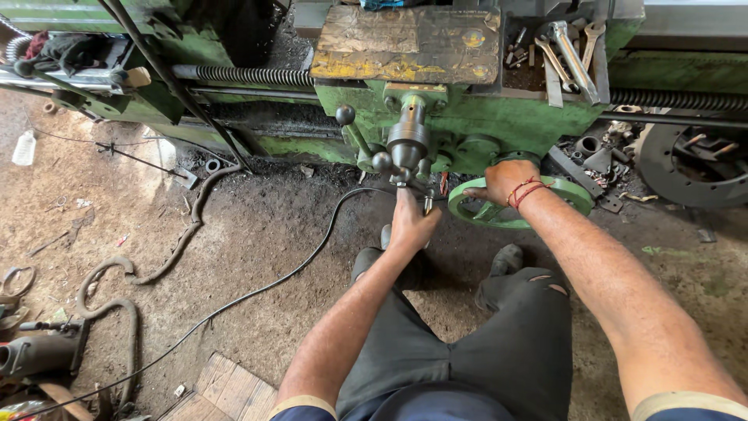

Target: The person operates a lathe machine by turning handles and adjusting levers to control the movement of the tool head and work piece.

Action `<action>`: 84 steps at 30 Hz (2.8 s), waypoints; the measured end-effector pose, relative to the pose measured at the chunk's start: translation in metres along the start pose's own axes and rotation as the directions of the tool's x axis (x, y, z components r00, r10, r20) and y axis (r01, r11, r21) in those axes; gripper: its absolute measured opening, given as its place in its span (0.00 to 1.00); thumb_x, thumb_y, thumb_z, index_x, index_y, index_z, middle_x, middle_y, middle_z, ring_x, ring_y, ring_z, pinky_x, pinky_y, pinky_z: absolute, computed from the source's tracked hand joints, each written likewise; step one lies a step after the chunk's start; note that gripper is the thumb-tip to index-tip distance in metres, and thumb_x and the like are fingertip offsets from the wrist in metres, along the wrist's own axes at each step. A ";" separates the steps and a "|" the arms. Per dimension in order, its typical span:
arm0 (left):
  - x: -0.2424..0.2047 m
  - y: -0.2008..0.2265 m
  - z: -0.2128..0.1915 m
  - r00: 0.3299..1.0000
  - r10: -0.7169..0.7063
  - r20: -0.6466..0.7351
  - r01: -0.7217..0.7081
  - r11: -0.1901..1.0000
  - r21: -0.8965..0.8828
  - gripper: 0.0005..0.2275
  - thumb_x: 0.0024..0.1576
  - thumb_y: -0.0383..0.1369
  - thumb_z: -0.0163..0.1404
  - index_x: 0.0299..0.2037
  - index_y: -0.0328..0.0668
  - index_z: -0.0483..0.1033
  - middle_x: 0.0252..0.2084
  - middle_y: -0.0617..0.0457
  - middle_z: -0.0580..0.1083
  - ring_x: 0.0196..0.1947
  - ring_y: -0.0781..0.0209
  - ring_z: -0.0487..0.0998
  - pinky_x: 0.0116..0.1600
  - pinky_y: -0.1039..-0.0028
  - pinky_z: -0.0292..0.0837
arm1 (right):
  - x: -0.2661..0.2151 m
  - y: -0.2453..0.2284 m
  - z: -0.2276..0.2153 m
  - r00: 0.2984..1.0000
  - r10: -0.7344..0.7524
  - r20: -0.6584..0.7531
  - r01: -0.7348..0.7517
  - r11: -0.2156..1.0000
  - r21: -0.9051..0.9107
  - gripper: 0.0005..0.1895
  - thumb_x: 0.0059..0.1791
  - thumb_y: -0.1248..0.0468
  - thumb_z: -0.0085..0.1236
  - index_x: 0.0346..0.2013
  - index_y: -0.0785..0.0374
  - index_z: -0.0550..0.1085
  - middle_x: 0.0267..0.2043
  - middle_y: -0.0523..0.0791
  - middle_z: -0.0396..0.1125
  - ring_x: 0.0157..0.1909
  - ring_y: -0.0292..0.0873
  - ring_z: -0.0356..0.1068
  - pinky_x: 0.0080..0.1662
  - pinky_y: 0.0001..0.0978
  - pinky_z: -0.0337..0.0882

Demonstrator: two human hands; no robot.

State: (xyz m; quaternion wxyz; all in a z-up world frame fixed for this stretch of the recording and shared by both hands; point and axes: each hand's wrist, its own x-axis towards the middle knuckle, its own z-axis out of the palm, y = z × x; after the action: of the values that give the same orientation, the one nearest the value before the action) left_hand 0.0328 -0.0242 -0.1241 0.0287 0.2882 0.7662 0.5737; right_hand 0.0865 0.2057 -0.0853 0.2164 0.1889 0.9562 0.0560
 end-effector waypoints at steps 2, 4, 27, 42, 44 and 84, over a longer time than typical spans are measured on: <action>0.002 -0.008 0.003 0.996 -0.085 0.037 0.085 0.996 0.007 0.28 0.48 0.29 0.54 0.60 0.30 0.60 0.48 0.32 0.74 0.48 0.33 0.76 0.54 0.55 0.71 | 0.001 0.000 0.000 1.000 -0.001 -0.002 0.001 1.000 0.002 0.43 0.47 0.24 0.43 0.42 0.58 0.83 0.41 0.50 0.78 0.47 0.53 0.78 0.48 0.48 0.77; 0.002 -0.012 0.001 0.990 -0.120 0.068 0.118 0.992 0.041 0.28 0.48 0.27 0.52 0.61 0.33 0.61 0.47 0.33 0.76 0.48 0.33 0.77 0.54 0.54 0.72 | 0.001 0.001 0.000 1.000 -0.004 -0.004 0.005 1.000 0.003 0.43 0.47 0.24 0.43 0.42 0.58 0.83 0.41 0.50 0.78 0.47 0.53 0.78 0.48 0.48 0.77; 0.013 -0.035 -0.037 0.982 0.017 0.190 -0.103 0.887 0.450 0.37 0.48 0.28 0.54 0.69 0.23 0.50 0.59 0.31 0.70 0.50 0.35 0.77 0.51 0.55 0.75 | -0.004 -0.002 -0.009 0.999 0.006 0.054 -0.007 0.999 0.031 0.42 0.48 0.25 0.43 0.45 0.58 0.82 0.45 0.50 0.77 0.50 0.53 0.77 0.50 0.47 0.76; 0.025 -0.014 -0.071 0.949 0.139 0.283 -0.286 0.760 0.584 0.32 0.46 0.25 0.52 0.64 0.32 0.59 0.53 0.36 0.69 0.46 0.36 0.77 0.45 0.56 0.76 | -0.004 -0.003 -0.009 0.998 0.019 0.063 -0.021 0.999 0.025 0.42 0.48 0.25 0.43 0.47 0.57 0.82 0.47 0.49 0.77 0.51 0.51 0.77 0.50 0.47 0.77; 0.026 -0.014 -0.073 0.944 0.149 0.294 -0.303 0.742 0.598 0.31 0.48 0.25 0.52 0.65 0.32 0.58 0.54 0.36 0.69 0.45 0.37 0.77 0.44 0.56 0.76 | -0.004 -0.003 -0.010 0.998 0.021 0.062 -0.022 0.999 0.027 0.42 0.48 0.25 0.43 0.47 0.57 0.82 0.47 0.49 0.77 0.51 0.51 0.77 0.50 0.47 0.77; 0.052 0.030 -0.100 0.880 -0.071 0.470 -0.431 0.295 0.853 0.31 0.52 0.27 0.54 0.68 0.47 0.57 0.52 0.43 0.68 0.47 0.44 0.76 0.44 0.61 0.76 | 0.002 0.001 -0.001 0.999 -0.009 0.041 0.008 0.999 0.038 0.43 0.47 0.24 0.43 0.45 0.58 0.82 0.47 0.50 0.77 0.52 0.51 0.77 0.53 0.45 0.75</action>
State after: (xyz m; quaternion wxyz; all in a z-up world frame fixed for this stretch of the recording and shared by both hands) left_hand -0.0362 -0.0808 -0.0482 -0.0469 0.4529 0.8883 -0.0603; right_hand 0.0841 0.2071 -0.0849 0.2325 0.1899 0.9533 0.0333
